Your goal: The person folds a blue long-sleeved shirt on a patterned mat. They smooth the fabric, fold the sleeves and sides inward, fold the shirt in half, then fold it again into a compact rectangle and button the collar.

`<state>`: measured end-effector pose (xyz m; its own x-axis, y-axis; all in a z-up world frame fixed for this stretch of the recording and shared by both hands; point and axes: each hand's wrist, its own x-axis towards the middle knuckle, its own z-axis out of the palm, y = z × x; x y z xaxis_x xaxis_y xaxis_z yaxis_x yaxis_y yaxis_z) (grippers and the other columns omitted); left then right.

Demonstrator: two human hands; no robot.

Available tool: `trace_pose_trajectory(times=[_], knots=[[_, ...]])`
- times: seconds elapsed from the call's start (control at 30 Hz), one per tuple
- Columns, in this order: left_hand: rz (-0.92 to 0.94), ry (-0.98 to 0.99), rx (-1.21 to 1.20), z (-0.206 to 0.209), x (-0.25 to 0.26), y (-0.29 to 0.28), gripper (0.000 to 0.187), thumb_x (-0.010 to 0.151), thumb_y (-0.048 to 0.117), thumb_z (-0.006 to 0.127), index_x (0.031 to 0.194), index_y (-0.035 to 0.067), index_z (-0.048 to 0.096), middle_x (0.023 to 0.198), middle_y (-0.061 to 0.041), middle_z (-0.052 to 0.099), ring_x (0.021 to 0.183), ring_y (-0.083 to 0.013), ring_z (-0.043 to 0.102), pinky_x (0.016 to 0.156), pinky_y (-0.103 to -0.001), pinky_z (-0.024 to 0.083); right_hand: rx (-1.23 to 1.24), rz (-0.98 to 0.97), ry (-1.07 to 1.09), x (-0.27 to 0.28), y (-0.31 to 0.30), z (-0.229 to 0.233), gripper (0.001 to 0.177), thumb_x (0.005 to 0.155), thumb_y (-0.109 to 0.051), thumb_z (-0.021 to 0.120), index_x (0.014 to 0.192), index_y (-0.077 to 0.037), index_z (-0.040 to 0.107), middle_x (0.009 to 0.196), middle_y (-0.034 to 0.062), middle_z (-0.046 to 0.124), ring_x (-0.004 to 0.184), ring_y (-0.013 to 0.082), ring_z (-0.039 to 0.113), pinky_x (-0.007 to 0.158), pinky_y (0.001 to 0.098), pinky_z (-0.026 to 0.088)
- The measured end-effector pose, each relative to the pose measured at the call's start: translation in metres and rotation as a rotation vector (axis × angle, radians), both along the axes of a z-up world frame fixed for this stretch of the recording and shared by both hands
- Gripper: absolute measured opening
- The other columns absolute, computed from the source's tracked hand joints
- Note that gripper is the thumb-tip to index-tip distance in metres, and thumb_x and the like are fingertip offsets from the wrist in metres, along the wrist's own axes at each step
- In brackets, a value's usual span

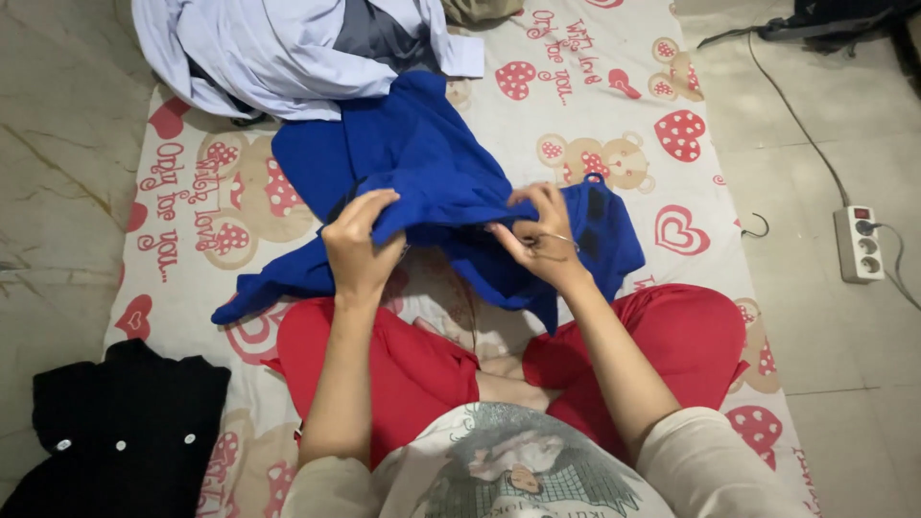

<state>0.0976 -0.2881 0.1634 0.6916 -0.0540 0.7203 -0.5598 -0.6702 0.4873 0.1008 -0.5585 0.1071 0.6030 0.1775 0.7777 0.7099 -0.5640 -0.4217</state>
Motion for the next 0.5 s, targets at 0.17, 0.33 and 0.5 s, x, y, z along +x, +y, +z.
trace_pose_trajectory(times=[0.17, 0.33, 0.5], knots=[[0.007, 0.056, 0.014, -0.011, 0.013, 0.028, 0.026, 0.071, 0.004, 0.073, 0.093, 0.018, 0.078, 0.093, -0.001, 0.076, 0.094, -0.0261, 0.075, 0.085, -0.037, 0.059, 0.029, 0.055, 0.096, -0.011, -0.015, -0.031, 0.050, 0.091, -0.021, 0.080, 0.051, -0.008, 0.054, 0.096, 0.0088, 0.065, 0.100, 0.0365, 0.059, 0.090, 0.0438, 0.048], [-0.021, 0.346, -0.132, -0.048, 0.041, 0.062, 0.028, 0.070, -0.001, 0.078, 0.091, 0.017, 0.080, 0.095, -0.007, 0.077, 0.097, -0.0298, 0.074, 0.086, -0.037, 0.057, -0.005, 0.133, 0.093, -0.035, -0.016, -0.026, 0.049, 0.094, -0.022, 0.076, 0.049, -0.010, 0.059, 0.097, 0.0097, 0.065, 0.096, 0.0353, 0.059, 0.088, 0.0439, 0.049], [-0.130, 0.709, -0.104, -0.068, 0.041, 0.084, 0.027, 0.071, 0.003, 0.080, 0.096, 0.014, 0.081, 0.092, -0.014, 0.078, 0.093, -0.0359, 0.075, 0.078, -0.043, 0.059, 0.064, 0.142, 0.175, -0.042, -0.023, -0.030, 0.043, 0.098, -0.011, 0.068, 0.055, -0.007, 0.061, 0.100, 0.0105, 0.067, 0.093, 0.0334, 0.062, 0.082, 0.0409, 0.051]])
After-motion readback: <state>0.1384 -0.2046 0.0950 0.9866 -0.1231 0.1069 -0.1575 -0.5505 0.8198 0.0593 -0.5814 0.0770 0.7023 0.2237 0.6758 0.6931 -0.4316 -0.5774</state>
